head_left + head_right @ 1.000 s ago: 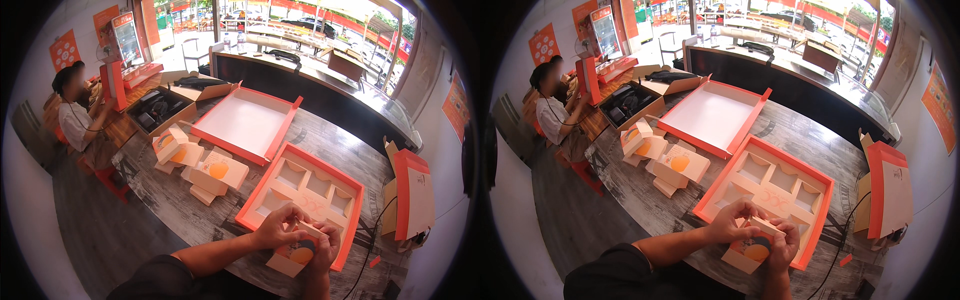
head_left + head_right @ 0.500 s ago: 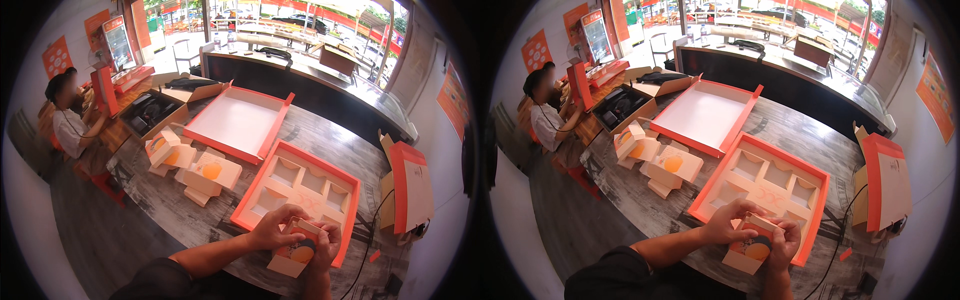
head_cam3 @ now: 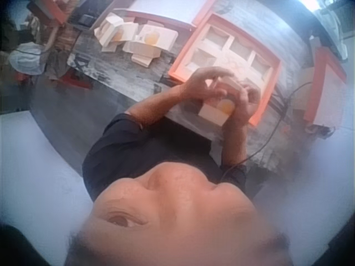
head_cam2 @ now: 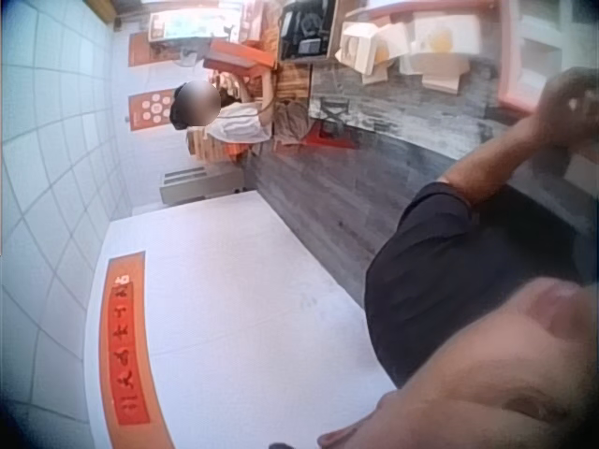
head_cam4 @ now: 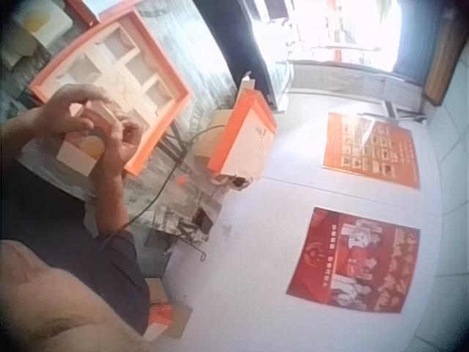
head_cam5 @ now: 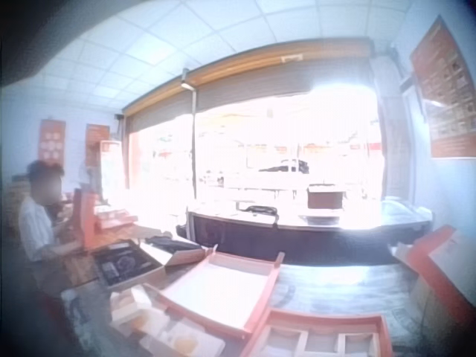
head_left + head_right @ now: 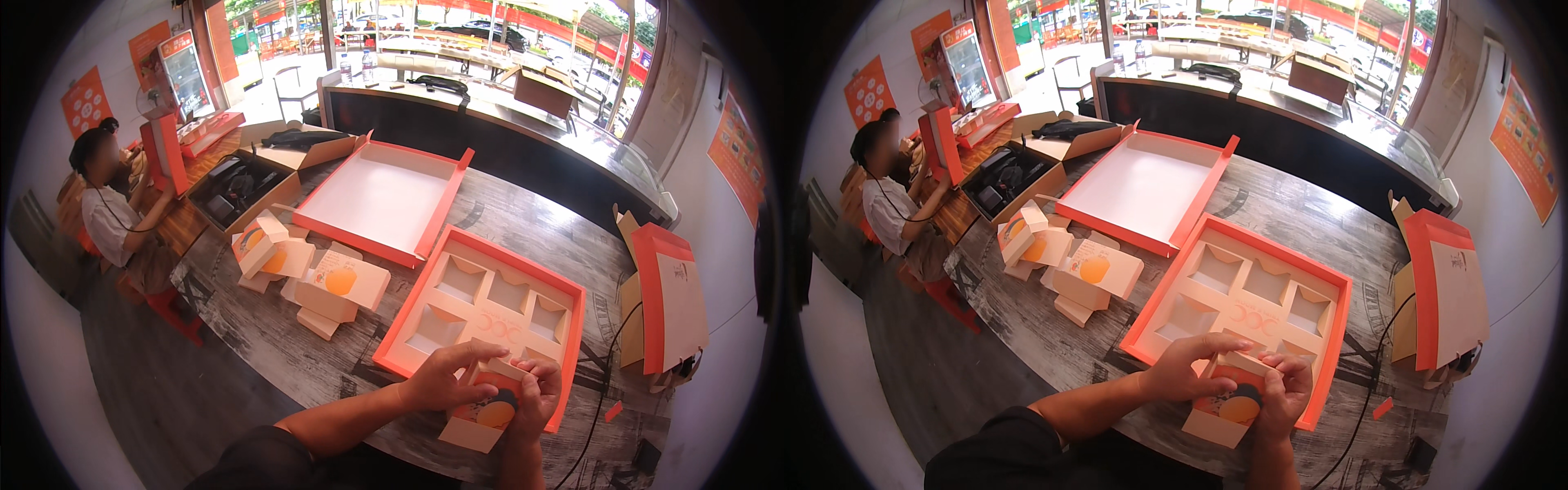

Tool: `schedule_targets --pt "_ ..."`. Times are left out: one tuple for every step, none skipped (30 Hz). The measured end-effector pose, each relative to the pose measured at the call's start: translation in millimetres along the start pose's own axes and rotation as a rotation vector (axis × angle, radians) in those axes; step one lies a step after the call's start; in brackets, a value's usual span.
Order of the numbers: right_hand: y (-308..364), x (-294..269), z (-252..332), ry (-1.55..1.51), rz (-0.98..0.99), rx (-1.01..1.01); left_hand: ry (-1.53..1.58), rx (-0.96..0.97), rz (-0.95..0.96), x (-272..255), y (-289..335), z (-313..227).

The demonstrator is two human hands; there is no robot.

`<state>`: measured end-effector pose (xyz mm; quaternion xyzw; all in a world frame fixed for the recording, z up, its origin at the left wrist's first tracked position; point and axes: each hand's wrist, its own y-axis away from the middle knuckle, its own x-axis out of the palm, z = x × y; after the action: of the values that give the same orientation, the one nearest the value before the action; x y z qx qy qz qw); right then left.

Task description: The person assembles a large orange gift box by folding the edges and securing the tabs, then places a cardboard insert inside and proceeds to fold small white boxes and arrange them within the insert.

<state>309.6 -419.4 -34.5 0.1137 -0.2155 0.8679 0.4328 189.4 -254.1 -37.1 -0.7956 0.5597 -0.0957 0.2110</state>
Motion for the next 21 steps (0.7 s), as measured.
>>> schedule_targets --pt "-0.1 0.5 1.2 0.009 -0.001 -0.001 0.005 -0.001 0.003 0.2 -0.5 -1.5" --pt "-0.5 0.8 2.2 0.012 -0.001 -0.004 0.011 -0.001 0.005 0.3 -1.4 -4.5" --pt "-0.8 0.6 2.7 0.011 0.002 -0.006 0.013 -0.003 0.007 0.4 -1.8 -6.4" --pt "-0.8 0.1 3.0 0.011 0.004 -0.009 -0.019 0.038 0.008 0.5 -2.0 -5.9" --pt "-0.8 -0.8 2.7 0.003 0.005 -0.007 -0.05 0.08 0.01 0.8 -2.6 -4.6" --pt "-1.2 -1.9 2.2 -0.004 0.007 -0.006 -0.08 0.122 0.012 1.1 -3.1 -3.4" --pt "-1.3 -2.4 2.0 -0.012 0.008 -0.005 -0.064 0.129 0.015 1.5 -3.4 -2.6" --pt "-1.2 -1.8 2.5 -0.016 0.004 -0.004 -0.048 0.137 0.019 1.9 -3.5 -2.0" --pt "-1.3 -0.3 3.5 -0.021 0.001 -0.003 -0.032 0.144 0.023 2.2 -3.5 -1.7" --pt "-1.5 0.9 4.3 -0.025 -0.003 -0.001 -0.029 0.15 0.027 2.1 -3.6 -1.9" --pt "-1.7 1.8 4.9 -0.025 -0.005 -0.003 -0.026 0.155 0.032 1.7 -4.1 -2.3" --pt "-2.0 2.5 5.6 -0.024 -0.008 -0.005 -0.022 0.161 0.036 1.5 -4.6 -2.5" --pt "-2.1 2.6 6.1 -0.023 -0.01 -0.007 -0.023 0.162 0.042 1.3 -4.8 -2.8" --pt "-2.0 2.4 6.4 -0.022 -0.008 -0.008 -0.025 0.163 0.049 1.0 -4.9 -3.0" --pt "-1.9 2.4 6.6 -0.022 -0.007 -0.009 -0.026 0.163 0.054 0.7 -4.8 -3.3" --pt "-1.8 2.3 6.9 -0.021 -0.005 -0.01 -0.033 0.168 0.063 0.4 -4.6 -2.9" --pt "-1.9 2.6 7.3 -0.021 -0.011 -0.007 -0.039 0.173 0.073 0.0 -4.5 -2.0" --pt "-2.1 3.1 7.7 -0.021 -0.018 -0.004 -0.046 0.178 0.082 -0.3 -4.4 -1.5" --pt "-2.2 3.4 8.0 -0.022 -0.024 -0.001 -0.04 0.175 0.087 -0.4 -4.4 -2.3" --pt "-2.5 3.0 7.8 -0.018 -0.02 -0.007 -0.035 0.172 0.091 -0.3 -4.5 -3.8" --pt "-2.9 2.5 7.4 -0.015 -0.015 -0.012 -0.03 0.168 0.095 -0.4 -4.5 -4.7"
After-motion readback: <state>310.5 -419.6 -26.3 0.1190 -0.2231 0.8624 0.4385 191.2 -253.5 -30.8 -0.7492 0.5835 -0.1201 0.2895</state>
